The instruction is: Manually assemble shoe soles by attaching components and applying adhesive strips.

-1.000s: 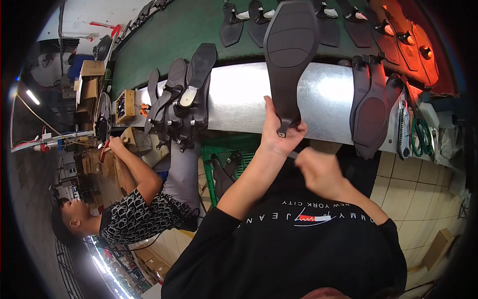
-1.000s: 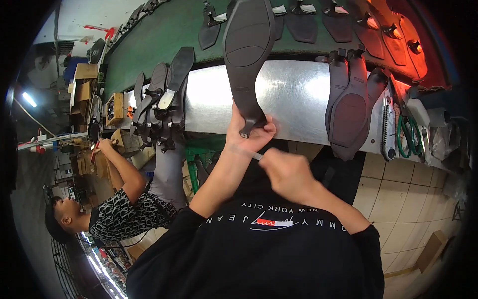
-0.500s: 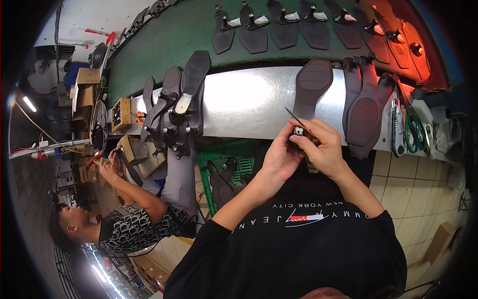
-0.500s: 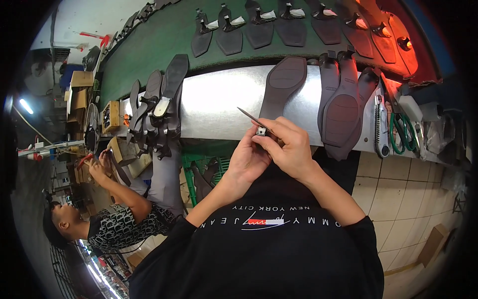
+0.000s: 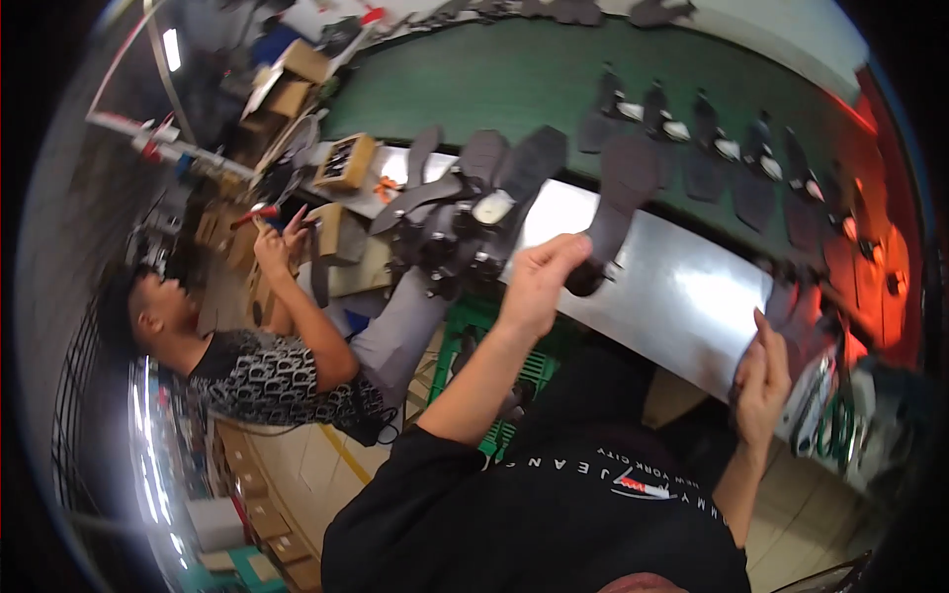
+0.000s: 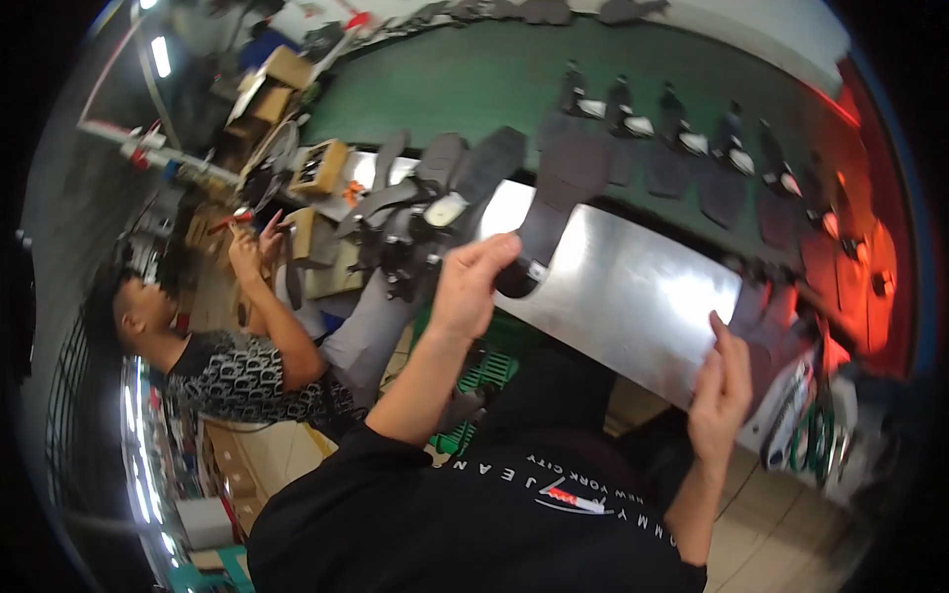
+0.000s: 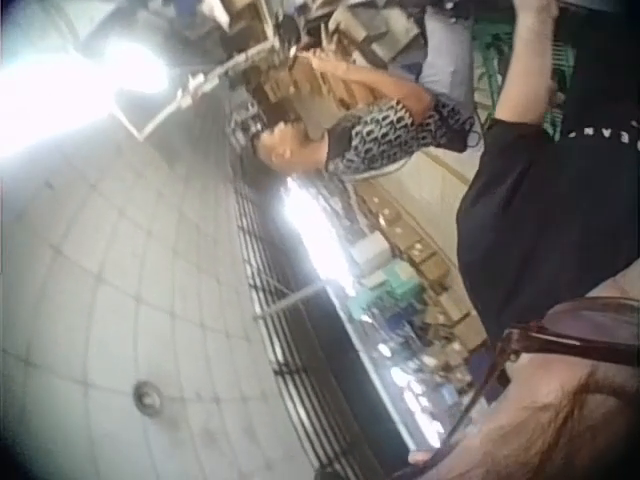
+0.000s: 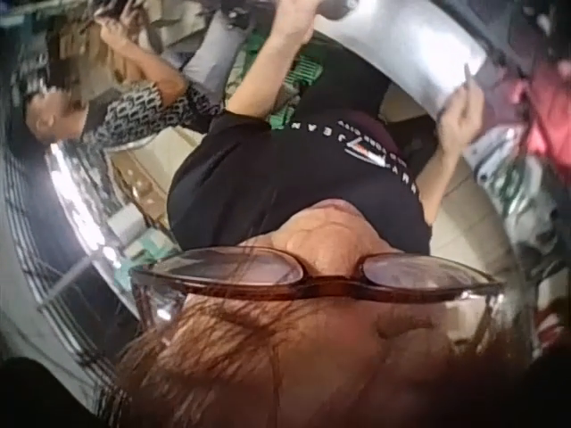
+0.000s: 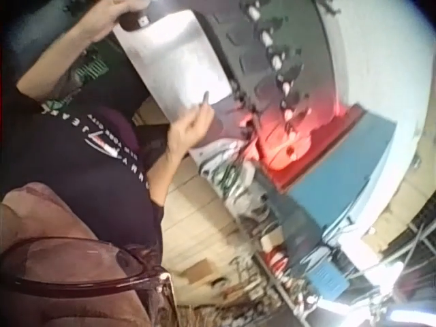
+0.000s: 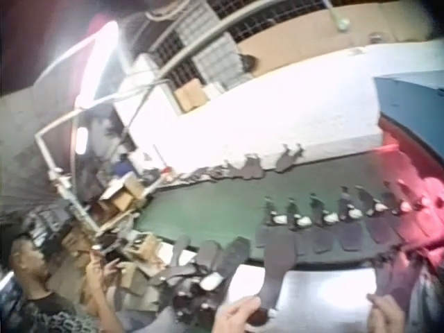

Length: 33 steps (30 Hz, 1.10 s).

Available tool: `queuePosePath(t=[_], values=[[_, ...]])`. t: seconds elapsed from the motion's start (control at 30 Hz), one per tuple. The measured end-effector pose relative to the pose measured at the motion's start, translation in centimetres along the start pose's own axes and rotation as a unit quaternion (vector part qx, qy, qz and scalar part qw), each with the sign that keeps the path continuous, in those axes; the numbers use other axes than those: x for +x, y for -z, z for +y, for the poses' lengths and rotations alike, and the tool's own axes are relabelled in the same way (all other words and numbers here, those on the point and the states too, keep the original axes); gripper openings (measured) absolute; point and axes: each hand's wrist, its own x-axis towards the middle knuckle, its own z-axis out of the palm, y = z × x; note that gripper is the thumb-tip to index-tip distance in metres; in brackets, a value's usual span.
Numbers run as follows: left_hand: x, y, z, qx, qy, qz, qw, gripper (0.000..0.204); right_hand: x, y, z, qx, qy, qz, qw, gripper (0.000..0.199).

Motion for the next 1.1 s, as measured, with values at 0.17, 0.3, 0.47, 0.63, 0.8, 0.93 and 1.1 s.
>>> queuePosePath(t=[0.17,0.3,0.47,0.63,0.8,0.93,1.1], values=[[3.3,9.3,8.0,0.107,-0.078,0.149,0.98,0.034,0.2,3.7,2.4,0.015,-0.046,0.041,0.998,0.033],[4.9,20.4,9.8,0.484,-0.229,0.329,0.778,0.05,1.3,4.8,2.8,-0.065,-0.011,0.064,0.996,0.031],[7.2,9.2,6.9,0.308,-0.254,0.215,0.891,0.038,3.0,7.2,3.7,-0.278,-0.013,0.081,0.957,0.03],[17.9,1.4,-1.4,0.348,-0.206,0.059,0.913,0.049,3.4,7.0,5.0,-0.364,0.025,0.125,0.923,0.039],[29.4,-1.5,-8.0,0.546,-0.092,0.128,0.823,0.067,2.7,7.5,5.5,-0.391,-0.026,0.117,0.913,0.04],[33.6,-2.1,-10.7,0.65,-0.074,0.08,0.752,0.054,2.6,7.6,5.0,-0.376,-0.052,0.11,0.919,0.039],[33.1,-1.0,-10.9,0.584,-0.188,0.102,0.783,0.039,2.3,8.8,4.4,-0.401,-0.034,0.147,0.904,0.039]])
